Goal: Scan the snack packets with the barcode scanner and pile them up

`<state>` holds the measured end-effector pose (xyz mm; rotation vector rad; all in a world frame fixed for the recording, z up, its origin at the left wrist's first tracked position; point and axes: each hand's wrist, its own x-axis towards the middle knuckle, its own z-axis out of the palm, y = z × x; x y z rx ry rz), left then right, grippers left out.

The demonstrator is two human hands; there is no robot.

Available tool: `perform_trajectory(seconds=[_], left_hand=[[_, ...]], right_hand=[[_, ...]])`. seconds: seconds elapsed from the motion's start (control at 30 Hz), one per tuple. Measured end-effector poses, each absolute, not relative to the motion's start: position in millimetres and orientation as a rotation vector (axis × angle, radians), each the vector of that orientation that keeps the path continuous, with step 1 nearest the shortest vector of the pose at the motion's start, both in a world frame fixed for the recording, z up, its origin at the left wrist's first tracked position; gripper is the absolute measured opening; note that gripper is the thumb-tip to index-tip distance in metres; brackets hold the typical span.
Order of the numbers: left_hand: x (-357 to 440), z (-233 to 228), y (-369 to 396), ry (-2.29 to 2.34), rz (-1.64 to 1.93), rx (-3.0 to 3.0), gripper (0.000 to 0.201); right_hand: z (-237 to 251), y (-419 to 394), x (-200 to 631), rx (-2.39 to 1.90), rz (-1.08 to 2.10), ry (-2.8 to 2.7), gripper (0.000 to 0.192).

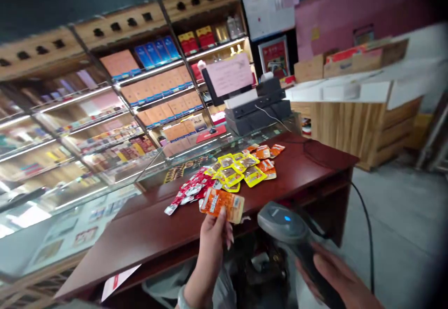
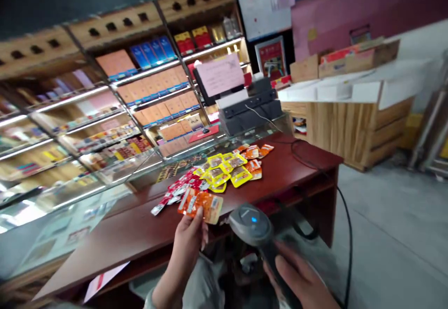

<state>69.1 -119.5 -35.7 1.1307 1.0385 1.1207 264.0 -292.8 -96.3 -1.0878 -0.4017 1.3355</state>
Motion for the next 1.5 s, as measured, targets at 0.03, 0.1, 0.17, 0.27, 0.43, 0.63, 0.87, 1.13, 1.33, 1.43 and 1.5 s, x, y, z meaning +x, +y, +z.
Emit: perform_trajectory(seconds=[0.03,0.1,0.17,0.27,0.43,0.63,0.87,1.13,1.33,1.43,1.5], left_hand=[[56.3,-30.9,-113.9,1.014,1.195,1.077,0.053],[33.8,-25.1,-107.2,0.949,1.298,1.008,0.051],[14.5,-23.1,-103.5,0.896,1.363,0.964,0.051],[-10.1,-23.4,-97.7,0.872,1.405,0.921,0.050],[-37.4,-25.4,-90.4,0.875,1.415,0.912,0.049],[-54.9,-25.4,-99.2,0.850,1.398,0.901,0.049],[0.0,-39.0,-85.4,0.852,1.149,0.976,0.055],[189.8,-41.5,-28.6,0.757,0.806,1.086,0.038],[260.1,-39.5,19.3,0.810,0.746,1.059,0.029],[269.3,-40.1,36.4,0.831,0.707,1.029,0.030],[260.4,-42.4,39.7,0.841,0.722,1.013,0.029]], right_hand=[[-77.1,-283.1,247.7,-1.080,1.362,-0.466,0.057],[-48.1,-267.5,217.9,-1.026,1.365,-0.676,0.048],[-32.6,-255.2,193.7,-0.978,1.366,-0.849,0.045],[-25.5,-239.5,167.1,-0.967,1.385,-0.970,0.044],[-20.7,-224.4,139.8,-1.034,1.410,-0.947,0.043],[-15.8,-225.5,126.2,-0.995,1.412,-0.968,0.040],[-20.5,-231.3,147.5,-0.939,1.340,-0.723,0.041],[-38.8,-196.7,255.0,-1.029,1.030,-0.573,0.046],[-41.6,-139.0,311.4,-1.054,0.915,-0.567,0.054],[-35.8,-116.9,331.8,-1.074,0.897,-0.586,0.056],[-32.3,-108.6,340.7,-1.088,0.913,-0.608,0.055]])
